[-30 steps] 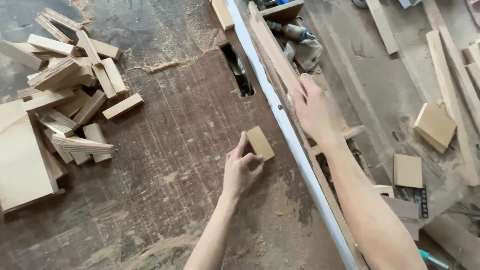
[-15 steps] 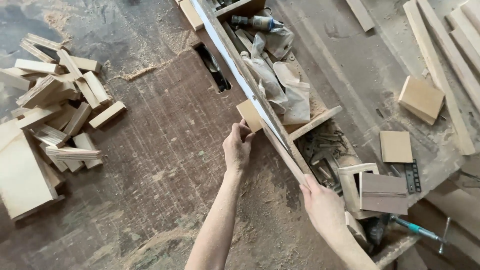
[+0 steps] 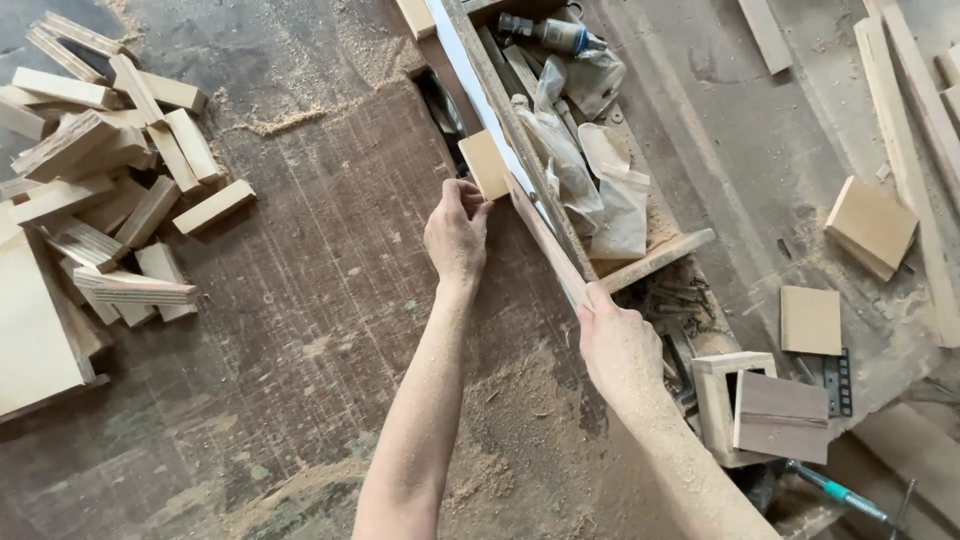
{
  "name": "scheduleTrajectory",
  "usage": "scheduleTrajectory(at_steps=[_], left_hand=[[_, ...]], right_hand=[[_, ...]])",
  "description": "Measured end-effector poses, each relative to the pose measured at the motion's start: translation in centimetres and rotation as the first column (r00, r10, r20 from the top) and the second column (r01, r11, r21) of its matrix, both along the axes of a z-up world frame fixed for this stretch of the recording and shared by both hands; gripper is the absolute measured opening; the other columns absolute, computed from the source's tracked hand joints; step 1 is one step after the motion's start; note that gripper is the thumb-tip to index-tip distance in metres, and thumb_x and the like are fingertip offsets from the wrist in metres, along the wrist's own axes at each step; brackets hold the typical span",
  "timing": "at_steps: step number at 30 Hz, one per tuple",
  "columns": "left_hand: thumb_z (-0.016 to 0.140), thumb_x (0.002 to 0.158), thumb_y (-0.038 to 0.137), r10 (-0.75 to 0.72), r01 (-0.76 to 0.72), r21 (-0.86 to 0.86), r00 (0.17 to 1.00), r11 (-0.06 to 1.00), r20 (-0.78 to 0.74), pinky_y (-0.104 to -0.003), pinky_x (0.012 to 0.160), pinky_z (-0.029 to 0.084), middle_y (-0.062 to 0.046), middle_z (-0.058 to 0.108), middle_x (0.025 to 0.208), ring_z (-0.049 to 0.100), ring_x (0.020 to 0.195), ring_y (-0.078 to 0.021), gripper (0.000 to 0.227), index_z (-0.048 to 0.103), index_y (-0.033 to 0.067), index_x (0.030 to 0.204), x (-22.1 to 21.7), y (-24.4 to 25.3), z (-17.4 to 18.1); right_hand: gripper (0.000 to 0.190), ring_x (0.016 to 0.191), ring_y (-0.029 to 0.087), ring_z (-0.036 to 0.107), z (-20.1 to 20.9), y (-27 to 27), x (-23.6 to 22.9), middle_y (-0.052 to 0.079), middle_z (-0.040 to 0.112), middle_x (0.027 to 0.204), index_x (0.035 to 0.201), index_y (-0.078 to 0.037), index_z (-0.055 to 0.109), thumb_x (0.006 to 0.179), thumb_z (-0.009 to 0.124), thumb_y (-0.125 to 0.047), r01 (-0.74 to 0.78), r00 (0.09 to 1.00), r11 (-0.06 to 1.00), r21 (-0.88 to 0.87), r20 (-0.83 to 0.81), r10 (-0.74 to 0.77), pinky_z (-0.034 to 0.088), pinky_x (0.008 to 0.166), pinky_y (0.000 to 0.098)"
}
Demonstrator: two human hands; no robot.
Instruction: Cutting small rectangular wooden blocks using a table saw with a guide fence.
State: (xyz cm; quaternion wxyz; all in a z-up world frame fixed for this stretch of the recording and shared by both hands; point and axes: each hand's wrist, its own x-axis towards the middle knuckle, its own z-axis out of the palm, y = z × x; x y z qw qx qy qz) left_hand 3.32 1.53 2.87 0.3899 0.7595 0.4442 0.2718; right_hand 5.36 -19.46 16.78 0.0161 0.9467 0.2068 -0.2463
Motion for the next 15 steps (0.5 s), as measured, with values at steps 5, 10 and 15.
scheduleTrajectory(at_steps=[5,10,15], left_hand=[[0.079,0.075,0.026,0.118,-0.091,0.222,0.987,0.971,-0.108,-0.039,0.074,0.055,0.008,0.062,0.085,0.064,0.085,-0.0210,0.014,0.068,0.0324,0.081,-0.9,4.9,-3.6],[0.076,0.081,0.043,0.049,-0.045,0.021,0.955,0.999,-0.292,-0.047,0.102,0.040,0.005,0.052,0.104,0.045,0.113,-0.0237,0.009,0.077,0.0380,0.089,0.3,9.2,-2.7],[0.074,0.084,0.052,-0.034,-0.005,-0.121,0.946,0.993,-0.321,-0.057,0.107,0.034,0.000,0.046,0.109,0.039,0.120,-0.0294,0.018,0.078,0.0355,0.091,2.7,10.9,-1.0]], right_hand=[[0.027,0.098,0.050,0.070,0.7,1.4,0.3,0.026,0.073,0.098,0.125,-0.026,0.052,0.100,0.046,-0.035,0.020,0.999,1.000,0.005,-0.035,-0.020,0.055,0.087,0.0576],[0.026,0.099,0.050,0.070,-0.1,2.9,0.9,0.025,0.072,0.097,0.125,-0.029,0.051,0.101,0.046,-0.039,0.024,0.999,1.000,0.005,-0.026,-0.023,0.056,0.087,0.0566],[0.026,0.099,0.051,0.069,0.3,4.7,1.7,0.027,0.071,0.097,0.125,-0.026,0.051,0.102,0.046,-0.037,0.027,0.999,1.000,0.002,-0.030,-0.027,0.055,0.089,0.0573]])
